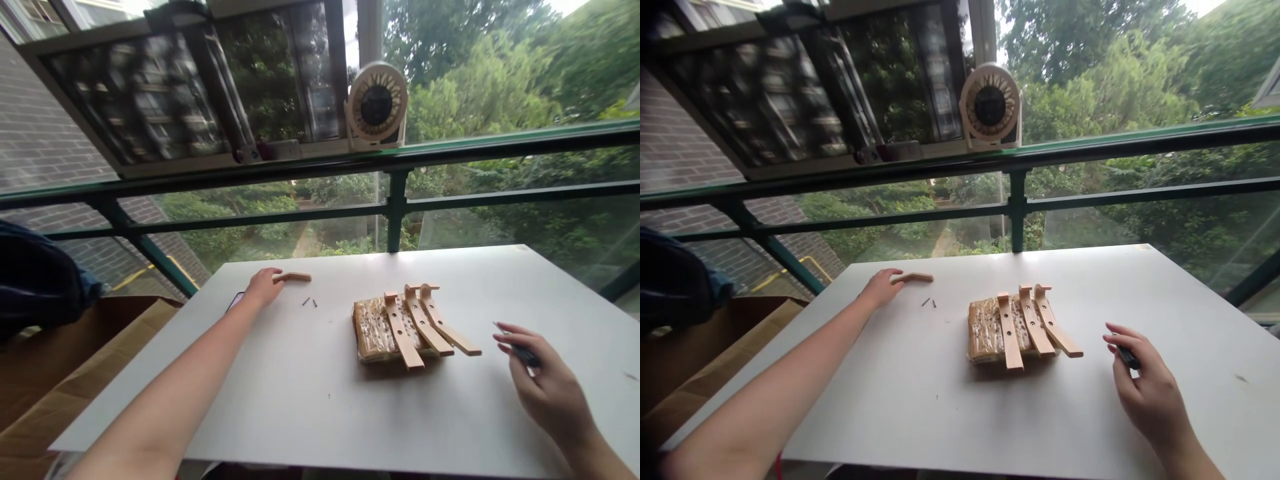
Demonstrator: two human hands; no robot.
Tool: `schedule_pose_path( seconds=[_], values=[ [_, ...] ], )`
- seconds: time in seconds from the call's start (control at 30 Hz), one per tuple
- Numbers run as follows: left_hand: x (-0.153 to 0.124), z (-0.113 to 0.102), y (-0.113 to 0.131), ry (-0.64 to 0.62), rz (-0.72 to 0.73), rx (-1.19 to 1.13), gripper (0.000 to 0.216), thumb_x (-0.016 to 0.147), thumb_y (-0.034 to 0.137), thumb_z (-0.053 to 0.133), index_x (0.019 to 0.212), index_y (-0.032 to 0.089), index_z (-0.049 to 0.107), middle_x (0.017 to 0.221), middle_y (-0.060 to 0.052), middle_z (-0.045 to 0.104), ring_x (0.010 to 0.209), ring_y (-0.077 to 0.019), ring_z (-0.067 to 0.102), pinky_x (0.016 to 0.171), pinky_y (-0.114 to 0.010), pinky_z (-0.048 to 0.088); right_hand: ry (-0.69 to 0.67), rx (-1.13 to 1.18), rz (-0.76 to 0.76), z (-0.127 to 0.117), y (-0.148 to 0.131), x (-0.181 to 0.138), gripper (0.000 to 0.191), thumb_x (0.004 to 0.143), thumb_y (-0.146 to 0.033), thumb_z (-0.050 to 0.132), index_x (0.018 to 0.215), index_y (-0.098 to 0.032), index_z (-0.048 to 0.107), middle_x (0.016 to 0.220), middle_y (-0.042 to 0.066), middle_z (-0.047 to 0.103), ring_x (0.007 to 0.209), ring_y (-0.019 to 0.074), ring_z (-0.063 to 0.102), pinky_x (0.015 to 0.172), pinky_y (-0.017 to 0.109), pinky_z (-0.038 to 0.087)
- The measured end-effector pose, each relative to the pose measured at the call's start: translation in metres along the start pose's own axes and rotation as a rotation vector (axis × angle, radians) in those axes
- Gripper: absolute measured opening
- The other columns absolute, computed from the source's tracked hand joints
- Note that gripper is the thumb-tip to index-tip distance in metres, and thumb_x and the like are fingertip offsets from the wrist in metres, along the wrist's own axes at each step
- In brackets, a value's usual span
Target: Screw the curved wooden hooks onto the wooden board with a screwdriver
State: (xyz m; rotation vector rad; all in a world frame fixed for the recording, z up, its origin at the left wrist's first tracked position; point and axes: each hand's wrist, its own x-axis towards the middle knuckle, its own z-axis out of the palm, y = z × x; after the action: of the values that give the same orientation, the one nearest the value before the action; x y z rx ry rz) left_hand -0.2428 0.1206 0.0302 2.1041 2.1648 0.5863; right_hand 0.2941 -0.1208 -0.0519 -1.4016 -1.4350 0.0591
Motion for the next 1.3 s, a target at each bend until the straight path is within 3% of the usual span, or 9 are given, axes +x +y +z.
schedule_pose_path(
  seconds=[0.13,0.27,0.37,0.53,0.67,0.83,0.93,1.13,1.3],
  values=[
    [0.019,0.005,-0.007,-0.109,-0.076,0.089,0.053,0.077,0.031,0.061,0.129,0.021,0.057,0.132,-0.011,0.062,0.119,-0.0302,0.059,0.097,-0.037,0.048,-0.083,-0.013,0.038,0.008,0.026,-0.01,0.018,0.086,-0.029,0.058,0.103,-0.027,0.062,0.122,0.008,0.063,0.115,0.0279,0.061,0.099,0.048,0.05],
    [0.032,0.015,0.004,-0.181,-0.116,0.142,0.052,0.075,0.034,0.064,0.125,0.023,0.059,0.127,-0.011,0.065,0.114,-0.0323,0.062,0.094,-0.04,0.048,-0.132,-0.003,0.053,0.011,0.026,-0.009,0.019,0.085,-0.029,0.059,0.104,-0.027,0.062,0.123,0.006,0.062,0.115,0.0248,0.06,0.102,0.044,0.048],
    [0.037,0.023,0.017,-0.234,-0.175,0.138,0.047,0.072,0.035,0.066,0.118,0.024,0.064,0.111,-0.013,0.071,0.096,-0.0319,0.069,0.085,-0.041,0.051,-0.135,0.002,0.074,0.01,0.025,-0.009,0.017,0.086,-0.029,0.058,0.103,-0.026,0.062,0.121,0.006,0.062,0.113,0.0242,0.06,0.101,0.043,0.047],
    [0.039,0.027,0.037,-0.254,-0.206,0.018,0.025,0.069,0.035,0.066,0.086,0.017,0.068,0.092,-0.015,0.073,0.089,-0.0326,0.069,0.078,-0.038,0.051,-0.143,0.012,0.086,0.007,0.024,-0.008,0.016,0.086,-0.029,0.058,0.101,-0.025,0.062,0.119,0.007,0.063,0.113,0.0244,0.06,0.098,0.042,0.048],
    [0.032,0.021,0.051,-0.208,-0.21,-0.201,0.026,0.074,0.035,0.057,0.089,0.015,0.063,0.094,-0.014,0.073,0.084,-0.0261,0.067,0.071,-0.033,0.05,-0.145,0.03,0.102,0.005,0.018,-0.006,0.014,0.085,-0.028,0.06,0.099,-0.025,0.063,0.118,0.006,0.063,0.113,0.0245,0.06,0.099,0.042,0.048],
    [0.001,0.011,0.073,-0.234,-0.192,-0.576,0.032,0.075,0.03,0.05,0.102,0.014,0.057,0.085,-0.009,0.071,0.052,-0.0116,0.055,0.048,-0.023,0.04,-0.147,0.067,0.142,0.002,0.013,-0.005,0.013,0.086,-0.027,0.06,0.099,-0.025,0.063,0.117,0.007,0.063,0.113,0.0246,0.06,0.097,0.043,0.049],
    [-0.03,0.004,0.092,-0.259,-0.157,-0.774,0.034,0.072,0.027,0.055,0.104,0.017,0.055,0.086,-0.004,0.067,0.044,-0.0049,0.044,0.045,-0.02,0.036,-0.158,0.091,0.164,0.002,0.011,-0.004,0.013,0.087,-0.026,0.059,0.1,-0.024,0.062,0.118,0.008,0.063,0.113,0.0249,0.061,0.093,0.043,0.052],
    [-0.1,0.002,0.126,-0.306,-0.028,-1.199,0.028,0.076,0.035,0.071,0.077,0.016,0.051,0.106,-0.005,0.063,0.082,-0.0118,0.068,0.076,-0.026,0.056,-0.159,0.119,0.174,0.001,0.008,-0.003,0.014,0.086,-0.024,0.061,0.1,-0.023,0.062,0.118,0.009,0.063,0.115,0.0255,0.06,0.096,0.046,0.052],
    [-0.143,0.013,0.146,-0.175,0.212,-1.044,0.023,0.076,0.029,0.075,0.08,0.015,0.056,0.112,-0.01,0.063,0.094,-0.0227,0.071,0.088,-0.038,0.057,-0.162,0.143,0.184,0.001,0.005,-0.004,0.014,0.086,-0.023,0.061,0.099,-0.022,0.061,0.118,0.009,0.062,0.116,0.0262,0.06,0.093,0.046,0.055]
  ],
)
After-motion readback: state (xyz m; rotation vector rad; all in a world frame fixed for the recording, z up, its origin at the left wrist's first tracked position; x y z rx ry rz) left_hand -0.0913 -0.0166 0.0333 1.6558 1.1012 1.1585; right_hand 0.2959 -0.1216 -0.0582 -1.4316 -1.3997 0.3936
